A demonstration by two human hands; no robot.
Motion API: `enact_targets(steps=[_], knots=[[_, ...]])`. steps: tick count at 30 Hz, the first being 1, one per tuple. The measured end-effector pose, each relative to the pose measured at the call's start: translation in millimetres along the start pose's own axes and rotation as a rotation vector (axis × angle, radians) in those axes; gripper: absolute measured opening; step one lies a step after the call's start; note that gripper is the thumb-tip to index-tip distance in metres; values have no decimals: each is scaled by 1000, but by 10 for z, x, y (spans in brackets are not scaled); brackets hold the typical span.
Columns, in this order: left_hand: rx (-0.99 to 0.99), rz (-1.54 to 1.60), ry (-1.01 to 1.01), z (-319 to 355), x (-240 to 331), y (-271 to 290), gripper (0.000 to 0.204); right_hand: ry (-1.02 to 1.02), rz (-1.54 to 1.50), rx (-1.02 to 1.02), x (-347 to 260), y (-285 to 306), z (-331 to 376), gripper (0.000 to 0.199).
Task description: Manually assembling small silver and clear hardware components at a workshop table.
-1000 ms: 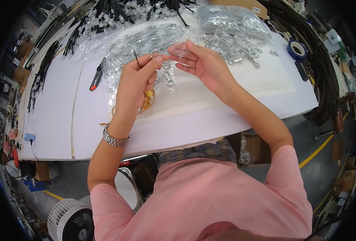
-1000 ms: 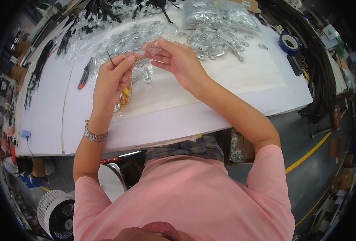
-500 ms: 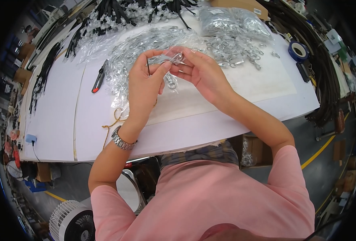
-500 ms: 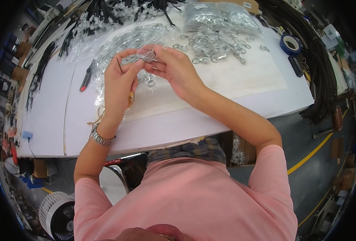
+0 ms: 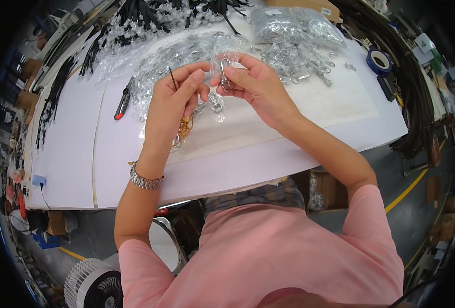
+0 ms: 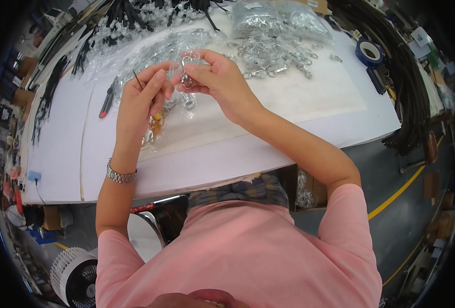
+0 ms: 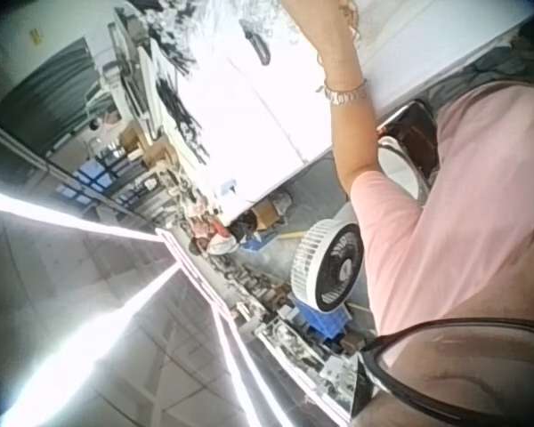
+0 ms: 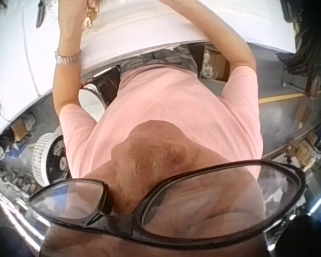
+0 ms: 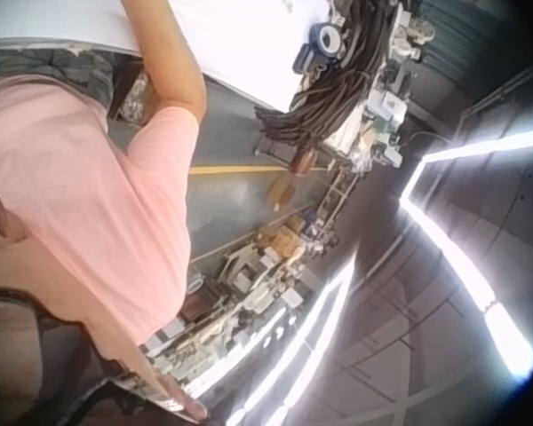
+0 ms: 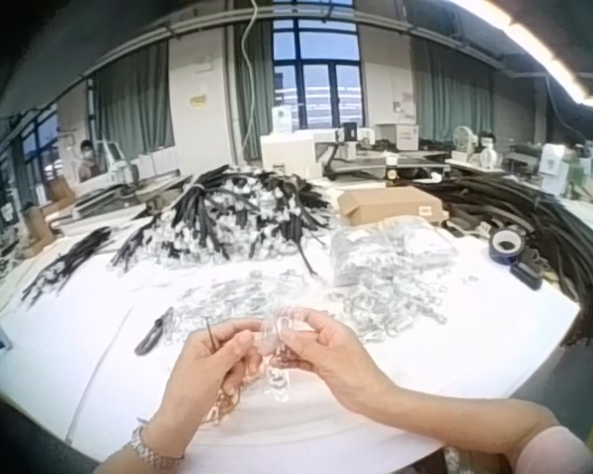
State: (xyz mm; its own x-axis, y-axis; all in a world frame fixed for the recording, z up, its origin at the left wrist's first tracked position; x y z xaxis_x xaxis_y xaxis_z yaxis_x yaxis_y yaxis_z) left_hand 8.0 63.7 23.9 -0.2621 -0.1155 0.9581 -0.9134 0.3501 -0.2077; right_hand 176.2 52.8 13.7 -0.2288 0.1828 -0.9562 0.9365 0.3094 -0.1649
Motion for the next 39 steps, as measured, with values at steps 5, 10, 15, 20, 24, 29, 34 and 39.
enact_targets(steps=[5,10,15,20,24,29,34,39], knots=[[-69,115,71,-3,-34,-33,29,-92,-43,-232,107,-119,13,31],[-28,106,150,29,-52,-4,22,-128,148,-299,122,-147,13,34],[100,-221,-52,66,79,-22,15,-134,274,-271,45,-88,2,30],[21,-191,-160,97,98,-116,12,-203,333,-386,74,-69,27,32],[-51,-123,-175,128,181,-183,10,-425,-214,-652,191,-47,47,32],[-155,-87,-203,116,176,-181,8,-542,-435,-671,307,-113,112,30],[-185,17,36,40,0,2,9,-476,-29,-455,228,-43,82,32],[-117,643,72,-67,-79,298,19,-196,357,-303,23,49,36,29]])
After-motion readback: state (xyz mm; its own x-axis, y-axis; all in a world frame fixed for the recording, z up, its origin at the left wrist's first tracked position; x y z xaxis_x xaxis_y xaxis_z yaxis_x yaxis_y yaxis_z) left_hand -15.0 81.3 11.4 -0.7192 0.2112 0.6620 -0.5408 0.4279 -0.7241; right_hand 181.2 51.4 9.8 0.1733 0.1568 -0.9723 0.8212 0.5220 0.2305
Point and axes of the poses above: each hand's wrist, its own z-axis away from the middle knuckle, its own y-axis out of the back of the hand, x = y × z, the point moved 6 cm from there along -z, towards the middle knuckle, and after that the axes turned 14 degrees about z, right-handed, at the moved point
